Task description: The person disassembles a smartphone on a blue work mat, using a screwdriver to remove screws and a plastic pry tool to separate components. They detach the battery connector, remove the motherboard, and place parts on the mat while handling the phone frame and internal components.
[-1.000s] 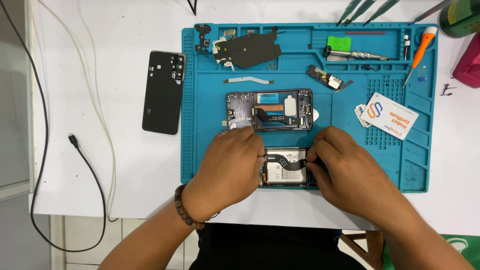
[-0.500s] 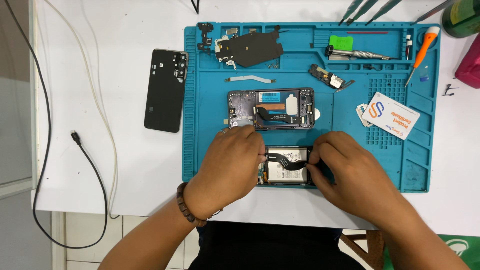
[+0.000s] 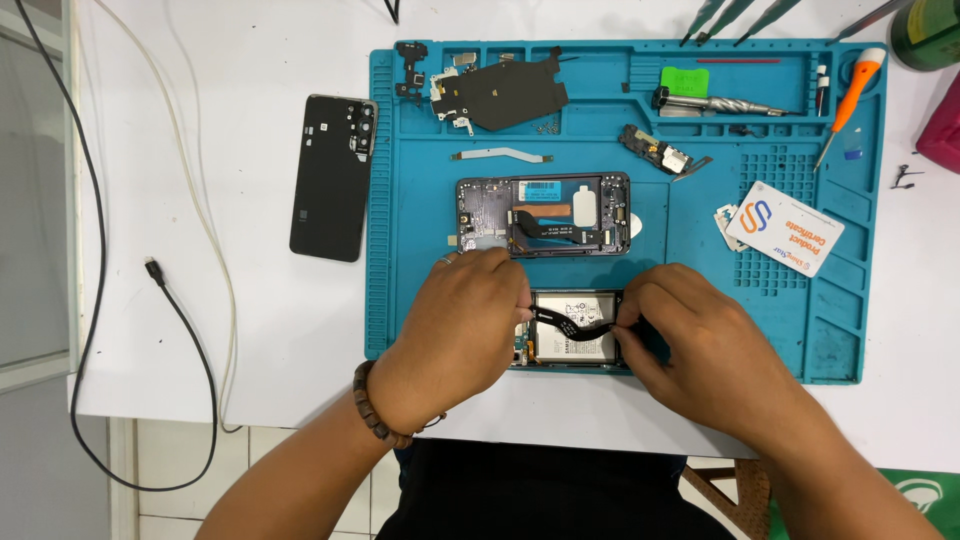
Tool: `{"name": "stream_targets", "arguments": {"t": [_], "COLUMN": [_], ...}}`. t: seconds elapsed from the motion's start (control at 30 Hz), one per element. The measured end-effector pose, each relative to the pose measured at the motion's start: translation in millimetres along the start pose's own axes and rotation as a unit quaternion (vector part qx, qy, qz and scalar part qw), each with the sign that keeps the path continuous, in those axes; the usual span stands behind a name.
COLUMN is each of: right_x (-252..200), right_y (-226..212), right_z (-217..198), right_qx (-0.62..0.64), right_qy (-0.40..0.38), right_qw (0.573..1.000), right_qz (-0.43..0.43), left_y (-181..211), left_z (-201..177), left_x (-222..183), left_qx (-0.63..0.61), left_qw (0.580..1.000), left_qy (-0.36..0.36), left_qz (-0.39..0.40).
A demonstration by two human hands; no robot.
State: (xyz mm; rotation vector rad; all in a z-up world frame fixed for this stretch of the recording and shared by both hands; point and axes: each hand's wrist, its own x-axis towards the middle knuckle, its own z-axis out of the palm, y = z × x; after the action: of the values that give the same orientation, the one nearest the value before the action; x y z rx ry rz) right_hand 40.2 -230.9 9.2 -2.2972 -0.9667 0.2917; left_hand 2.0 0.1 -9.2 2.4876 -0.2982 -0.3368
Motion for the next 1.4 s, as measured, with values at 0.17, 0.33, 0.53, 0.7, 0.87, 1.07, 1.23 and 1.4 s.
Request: {"name": "stream_targets", "arguments": {"t": [0.17,0.33,0.53,0.7,0.87,1.07,1.23,1.4], "right_x": [0.5,0.6,0.7,12.0,52.1,106.5,133.2,142.1], "right_y": [1.1,1.3,0.6,-3.3,-5.3,-3.7,3.1,1.2], "right_z": [-2.0,-3.2,-10.2,-21.0,-25.8,-27.1,-19.9,-13.7], "right_qx": [0.010,0.049,0.112,0.133,0.141,0.087,0.052,-0.039], "right_qy": [-0.006,-0.006,-0.014,-0.001,0.014,-0.026,-0.061,-0.051], "right_qw": [1.000,0.999,0.993,0.983,0.982,0.984,0.989,0.991], "right_qz": [-0.002,-0.012,0.025,0.129,0.129,0.156,0.122,0.119], "left_y": [0.2,2.1,4.0,-2.4,-16.9,-37.6,-56.7,-60.0], "left_z": [-6.7,-9.8,-21.2,-42.3,-64.5,-71.3,-59.5,-56.6], "left_x": [-2.5,-7.0,-10.4,-5.8,8.9,16.8,16.0,17.5], "left_qx": [-0.011,-0.024,-0.123,-0.242,-0.259,-0.187,-0.139,-0.089], "left_qw": [1.000,0.999,0.987,0.969,0.961,0.949,0.941,0.951], "left_qy": [-0.004,0.024,0.049,0.037,0.096,0.254,0.306,0.294], "left_qz": [0.009,0.036,0.092,0.041,0.014,0.021,0.022,0.044]}}
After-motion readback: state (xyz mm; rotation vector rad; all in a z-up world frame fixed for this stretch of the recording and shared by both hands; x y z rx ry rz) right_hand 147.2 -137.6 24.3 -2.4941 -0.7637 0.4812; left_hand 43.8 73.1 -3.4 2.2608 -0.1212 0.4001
